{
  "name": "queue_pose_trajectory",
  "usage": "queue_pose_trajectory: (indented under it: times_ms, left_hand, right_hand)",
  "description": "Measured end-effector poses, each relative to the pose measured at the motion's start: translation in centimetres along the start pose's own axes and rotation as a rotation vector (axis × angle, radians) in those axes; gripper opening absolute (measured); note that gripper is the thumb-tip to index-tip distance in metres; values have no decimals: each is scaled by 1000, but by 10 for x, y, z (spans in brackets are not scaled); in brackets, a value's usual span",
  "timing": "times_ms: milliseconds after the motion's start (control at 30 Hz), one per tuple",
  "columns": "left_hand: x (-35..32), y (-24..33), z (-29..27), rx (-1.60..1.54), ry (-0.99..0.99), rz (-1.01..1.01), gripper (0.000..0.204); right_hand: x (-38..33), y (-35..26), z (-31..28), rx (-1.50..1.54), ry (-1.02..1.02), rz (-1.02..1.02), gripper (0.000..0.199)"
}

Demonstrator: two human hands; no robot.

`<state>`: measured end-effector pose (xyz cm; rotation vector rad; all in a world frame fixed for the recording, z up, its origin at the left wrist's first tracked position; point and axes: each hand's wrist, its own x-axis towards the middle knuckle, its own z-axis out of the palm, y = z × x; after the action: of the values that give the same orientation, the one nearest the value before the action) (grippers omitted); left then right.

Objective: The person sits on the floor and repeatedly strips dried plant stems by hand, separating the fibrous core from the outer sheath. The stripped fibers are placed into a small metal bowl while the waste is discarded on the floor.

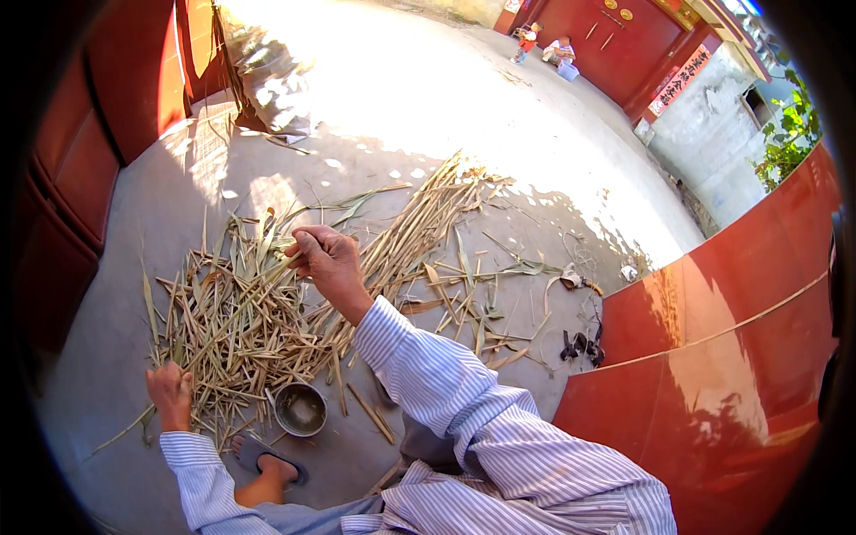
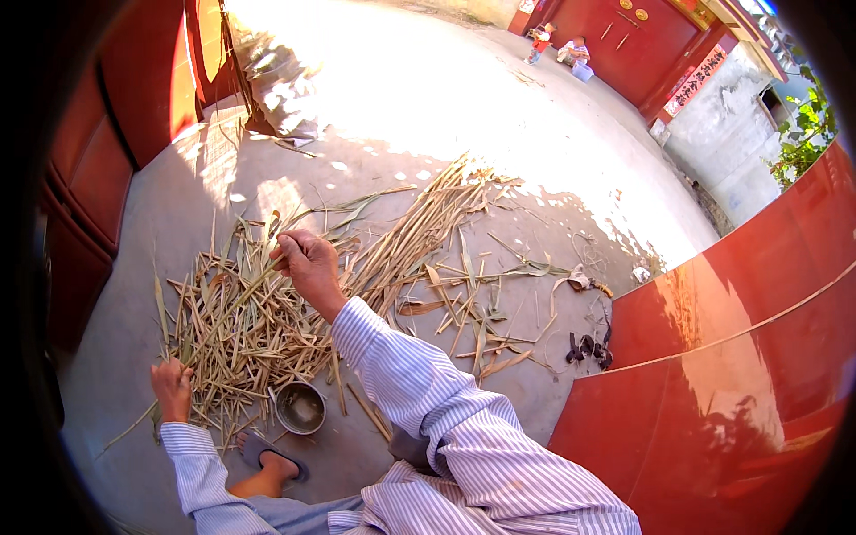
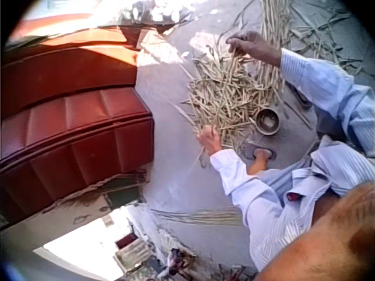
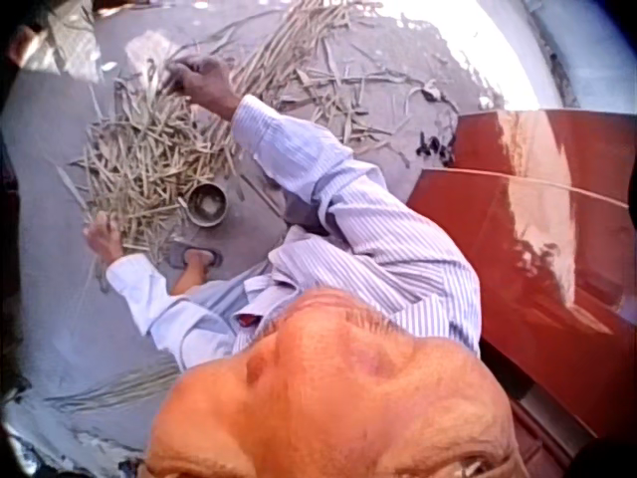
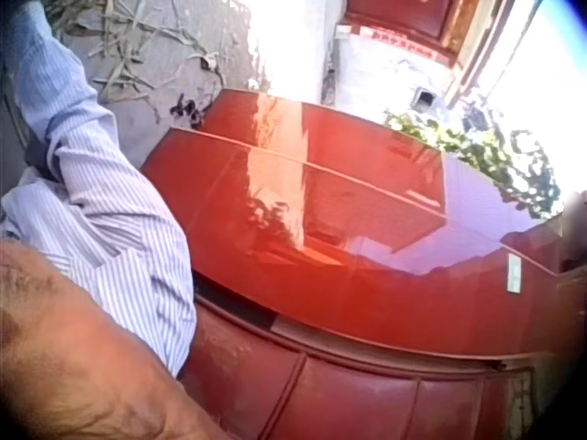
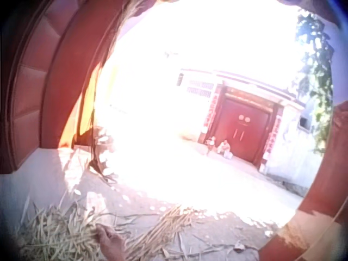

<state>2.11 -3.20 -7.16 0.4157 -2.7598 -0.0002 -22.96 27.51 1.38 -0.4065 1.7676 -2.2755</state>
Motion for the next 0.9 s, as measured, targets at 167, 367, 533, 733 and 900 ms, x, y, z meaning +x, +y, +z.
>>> queue_pose_trajectory:
  times_ms: [167,367,533,733,900]
  left_hand:
    - [2,3,1,107,-1,-32,26]
    - [-3,22,-15,-193,-132,-32,18]
    - [-2,27,-22,-390,14,-88,16]
    - [-5,13,-30,-828,12,-287,18]
    - [-10,17,-30,-1093,-137,-359,19]
  right_hand:
    - [2,-1,3,42,52,-1,22]
    - [21,4,-26,65,135,23,23]
    - [21,3,-30,71,105,57,25]
    - [14,-8,-28,121,95,83,26]
    - [8,-6,-27,78,54,53,26]
